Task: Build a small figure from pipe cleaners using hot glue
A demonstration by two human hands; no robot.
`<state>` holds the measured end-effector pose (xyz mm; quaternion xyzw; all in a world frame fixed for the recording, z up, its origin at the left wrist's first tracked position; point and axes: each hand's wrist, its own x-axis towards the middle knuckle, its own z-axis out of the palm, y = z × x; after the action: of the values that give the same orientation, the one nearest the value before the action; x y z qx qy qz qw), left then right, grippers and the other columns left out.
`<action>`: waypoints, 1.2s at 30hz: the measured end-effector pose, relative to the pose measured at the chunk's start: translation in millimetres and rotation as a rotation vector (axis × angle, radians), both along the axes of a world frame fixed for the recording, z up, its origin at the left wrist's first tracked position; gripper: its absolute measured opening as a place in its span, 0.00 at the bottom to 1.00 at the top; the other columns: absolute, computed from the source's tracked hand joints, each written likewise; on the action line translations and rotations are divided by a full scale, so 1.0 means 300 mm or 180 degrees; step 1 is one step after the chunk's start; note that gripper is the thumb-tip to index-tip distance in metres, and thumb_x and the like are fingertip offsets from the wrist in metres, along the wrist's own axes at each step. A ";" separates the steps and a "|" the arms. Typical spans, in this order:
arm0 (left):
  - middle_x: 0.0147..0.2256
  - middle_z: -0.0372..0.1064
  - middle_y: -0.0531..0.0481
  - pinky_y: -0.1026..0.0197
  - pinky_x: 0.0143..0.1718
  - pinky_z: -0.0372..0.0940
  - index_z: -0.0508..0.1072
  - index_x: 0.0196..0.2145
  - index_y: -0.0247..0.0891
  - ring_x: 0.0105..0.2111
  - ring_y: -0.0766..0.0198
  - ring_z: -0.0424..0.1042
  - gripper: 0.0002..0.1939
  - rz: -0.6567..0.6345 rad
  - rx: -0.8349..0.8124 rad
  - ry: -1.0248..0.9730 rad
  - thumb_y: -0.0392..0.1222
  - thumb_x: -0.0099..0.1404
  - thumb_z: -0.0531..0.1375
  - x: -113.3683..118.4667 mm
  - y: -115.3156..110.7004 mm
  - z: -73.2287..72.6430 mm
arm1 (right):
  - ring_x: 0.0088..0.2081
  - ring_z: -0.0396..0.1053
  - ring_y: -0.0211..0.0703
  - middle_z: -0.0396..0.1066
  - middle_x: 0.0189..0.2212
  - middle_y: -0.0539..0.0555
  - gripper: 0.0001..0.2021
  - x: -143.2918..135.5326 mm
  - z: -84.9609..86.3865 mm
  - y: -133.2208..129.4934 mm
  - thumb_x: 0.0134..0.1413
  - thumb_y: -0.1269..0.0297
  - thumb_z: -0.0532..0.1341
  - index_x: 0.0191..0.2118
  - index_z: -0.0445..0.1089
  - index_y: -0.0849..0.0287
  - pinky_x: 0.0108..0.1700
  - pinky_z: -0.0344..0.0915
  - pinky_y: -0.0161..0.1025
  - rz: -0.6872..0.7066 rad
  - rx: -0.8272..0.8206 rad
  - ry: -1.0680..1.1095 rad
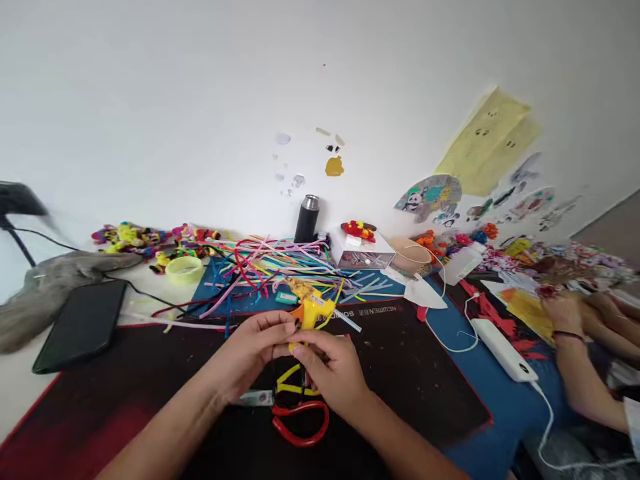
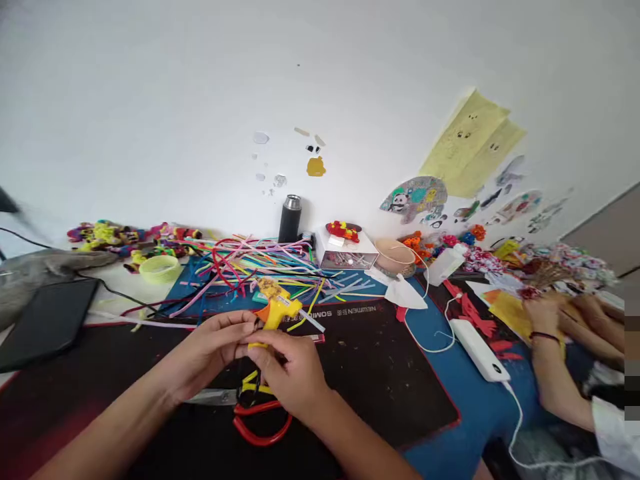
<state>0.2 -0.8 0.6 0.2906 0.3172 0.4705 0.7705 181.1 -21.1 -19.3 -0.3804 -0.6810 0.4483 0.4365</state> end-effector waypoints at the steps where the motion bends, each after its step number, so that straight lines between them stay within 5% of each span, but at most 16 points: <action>1: 0.30 0.73 0.50 0.65 0.35 0.74 0.81 0.30 0.33 0.31 0.66 0.73 0.16 0.0011 0.0004 -0.0018 0.43 0.51 0.81 0.000 -0.002 0.002 | 0.18 0.63 0.31 0.68 0.20 0.45 0.11 -0.008 0.001 -0.001 0.67 0.55 0.66 0.46 0.81 0.55 0.21 0.58 0.28 -0.0077 -0.0101 0.0126; 13: 0.35 0.77 0.48 0.60 0.47 0.72 0.83 0.33 0.37 0.38 0.61 0.74 0.13 0.0242 0.0232 0.0126 0.45 0.55 0.78 -0.015 -0.001 -0.010 | 0.13 0.48 0.26 0.58 0.17 0.37 0.23 -0.063 -0.010 0.035 0.53 0.49 0.75 0.35 0.62 0.55 0.14 0.45 0.26 -0.0538 -0.1197 0.1500; 17: 0.32 0.74 0.51 0.67 0.40 0.67 0.82 0.32 0.38 0.35 0.66 0.70 0.14 0.0340 0.0468 0.0377 0.48 0.55 0.79 -0.019 -0.006 0.001 | 0.16 0.50 0.25 0.63 0.23 0.39 0.24 -0.069 -0.041 0.054 0.52 0.49 0.76 0.38 0.62 0.55 0.16 0.44 0.25 -0.0289 -0.1584 0.1612; 22: 0.31 0.75 0.52 0.62 0.40 0.68 0.80 0.31 0.39 0.32 0.63 0.73 0.14 0.0068 0.0754 0.0631 0.51 0.59 0.75 -0.021 -0.008 0.016 | 0.20 0.58 0.28 0.70 0.34 0.46 0.24 -0.087 -0.044 0.080 0.53 0.49 0.75 0.45 0.66 0.55 0.17 0.53 0.26 -0.0007 -0.1539 0.1632; 27: 0.29 0.73 0.53 0.60 0.38 0.68 0.77 0.33 0.39 0.29 0.63 0.73 0.14 -0.0083 0.0992 0.0851 0.51 0.63 0.72 -0.031 0.003 0.021 | 0.26 0.72 0.36 0.72 0.33 0.49 0.20 -0.090 -0.034 0.107 0.56 0.52 0.72 0.46 0.69 0.58 0.20 0.63 0.28 0.0244 -0.1673 0.1798; 36: 0.29 0.74 0.53 0.59 0.36 0.69 0.74 0.36 0.39 0.29 0.61 0.75 0.15 -0.0181 0.1116 0.1210 0.52 0.67 0.70 -0.045 0.011 0.032 | 0.19 0.72 0.37 0.72 0.25 0.45 0.14 -0.111 -0.024 0.178 0.49 0.66 0.66 0.43 0.68 0.58 0.16 0.61 0.28 0.0767 -0.2171 0.1776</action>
<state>-13.3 2.3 10.2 0.5117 0.3615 0.4334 0.6478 147.9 32.3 -26.6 -0.2851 -0.3902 0.7799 0.3977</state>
